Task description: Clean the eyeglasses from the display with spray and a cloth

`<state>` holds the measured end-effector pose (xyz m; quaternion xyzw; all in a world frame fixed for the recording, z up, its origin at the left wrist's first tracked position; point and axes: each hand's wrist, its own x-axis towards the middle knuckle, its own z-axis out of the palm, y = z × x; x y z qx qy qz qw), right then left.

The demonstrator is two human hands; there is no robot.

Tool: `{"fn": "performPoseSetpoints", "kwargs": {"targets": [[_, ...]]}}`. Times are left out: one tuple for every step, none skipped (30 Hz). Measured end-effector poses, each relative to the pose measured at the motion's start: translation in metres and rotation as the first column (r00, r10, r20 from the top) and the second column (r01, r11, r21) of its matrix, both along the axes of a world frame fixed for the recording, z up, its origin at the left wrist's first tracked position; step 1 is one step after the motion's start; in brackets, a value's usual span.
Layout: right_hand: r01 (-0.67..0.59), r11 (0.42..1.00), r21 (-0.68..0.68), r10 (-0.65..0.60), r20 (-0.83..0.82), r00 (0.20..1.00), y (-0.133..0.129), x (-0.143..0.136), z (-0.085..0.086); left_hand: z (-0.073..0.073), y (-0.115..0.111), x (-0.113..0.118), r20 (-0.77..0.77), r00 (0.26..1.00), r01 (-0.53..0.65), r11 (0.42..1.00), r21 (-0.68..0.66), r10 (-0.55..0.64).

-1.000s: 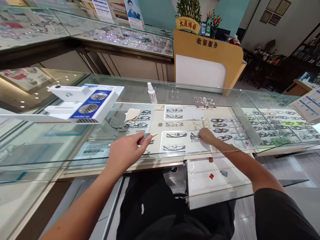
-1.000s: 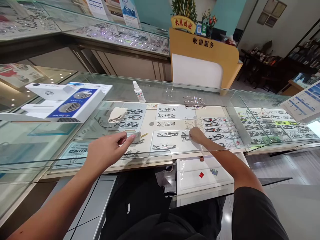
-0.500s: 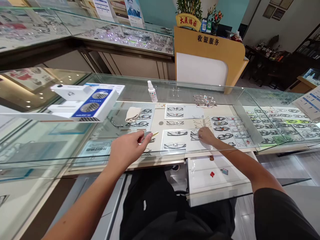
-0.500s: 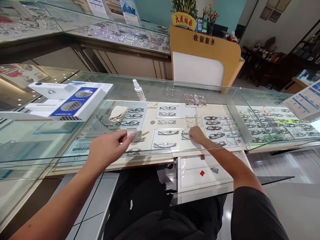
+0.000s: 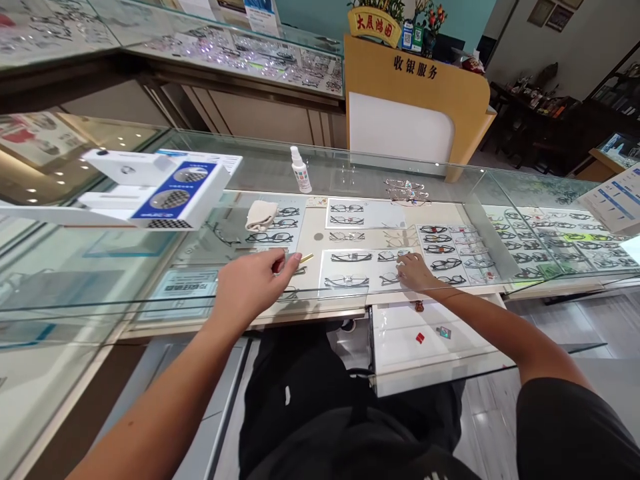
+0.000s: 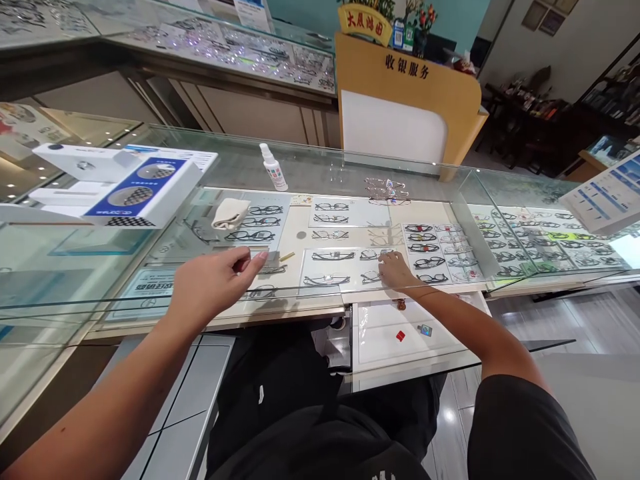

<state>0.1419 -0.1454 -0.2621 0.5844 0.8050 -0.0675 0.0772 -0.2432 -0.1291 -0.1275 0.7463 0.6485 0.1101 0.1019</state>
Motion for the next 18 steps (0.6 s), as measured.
{"fn": "performPoseSetpoints", "kwargs": {"targets": [[-0.001,1.0,-0.008,0.001,-0.002,1.0,-0.002,0.0,-0.001,-0.001,0.0,0.0,0.003,1.0,-0.001,1.0,0.005,0.001],[-0.002,1.0,-0.015,0.002,-0.004,1.0,-0.003,0.0,-0.002,-0.001,0.0,-0.001,0.006,1.0,-0.003,1.0,0.011,0.003],[-0.002,1.0,-0.019,0.001,-0.006,1.0,-0.003,0.0,-0.003,-0.002,0.001,-0.001,0.009,1.0,-0.004,1.0,0.018,0.004],[0.0,1.0,-0.023,0.0,-0.008,1.0,-0.004,-0.001,-0.003,-0.003,0.001,-0.001,0.012,1.0,-0.004,1.0,0.025,0.003],[0.002,1.0,-0.026,-0.003,-0.01,1.0,-0.003,-0.002,-0.004,-0.004,0.001,-0.002,0.016,1.0,0.0,1.0,0.031,0.0],[0.005,1.0,-0.028,-0.005,-0.012,1.0,-0.003,-0.002,-0.004,-0.004,0.001,-0.002,0.02,1.0,0.002,0.999,0.036,-0.003],[0.008,0.999,-0.031,-0.009,-0.013,1.0,-0.003,-0.003,-0.003,-0.004,0.002,-0.002,0.024,1.0,0.005,0.999,0.04,-0.006],[0.012,0.999,-0.035,-0.013,-0.014,1.0,-0.002,-0.004,-0.003,-0.004,0.002,-0.002,0.026,1.0,0.008,0.999,0.044,-0.009],[0.018,0.999,-0.039,-0.018,-0.014,1.0,-0.002,-0.006,-0.001,-0.004,0.002,-0.002,0.027,1.0,0.009,0.999,0.045,-0.011],[0.024,0.999,-0.043,-0.025,-0.013,1.0,-0.003,-0.007,0.0,-0.004,0.002,-0.002,0.027,1.0,0.009,0.999,0.044,-0.01],[0.031,0.998,-0.047,-0.032,-0.012,0.999,-0.003,-0.008,0.003,-0.004,0.002,-0.002,0.026,1.0,0.008,0.999,0.042,-0.009],[0.038,0.998,-0.052,-0.039,-0.012,0.999,-0.004,-0.01,0.006,-0.004,0.002,-0.002,0.026,1.0,0.008,0.999,0.041,-0.009],[0.044,0.997,-0.057,-0.045,-0.012,0.999,-0.005,-0.011,0.011,-0.004,0.001,-0.002,0.028,1.0,0.009,0.999,0.042,-0.01],[0.05,0.997,-0.06,-0.051,-0.012,0.999,-0.007,-0.013,0.016,-0.004,0.001,-0.002,0.031,0.999,0.01,0.999,0.044,-0.012],[0.055,0.997,-0.063,-0.056,-0.015,0.998,-0.008,-0.015,0.021,-0.004,0.001,-0.002,0.035,0.999,0.013,0.999,0.046,-0.014],[0.056,0.996,-0.067,-0.058,-0.018,0.998,-0.01,-0.018,0.028,-0.004,0.0,-0.002,0.038,0.999,0.015,0.999,0.048,-0.017],[0.053,0.996,-0.075,-0.055,-0.022,0.998,-0.012,-0.02,0.034,-0.005,0.0,-0.002,0.044,0.999,0.018,0.998,0.054,-0.02],[0.045,0.995,-0.092,-0.048,-0.027,0.999,-0.015,-0.024,0.041,-0.006,-0.001,-0.003,0.054,0.998,0.021,0.997,0.07,-0.025]]}}
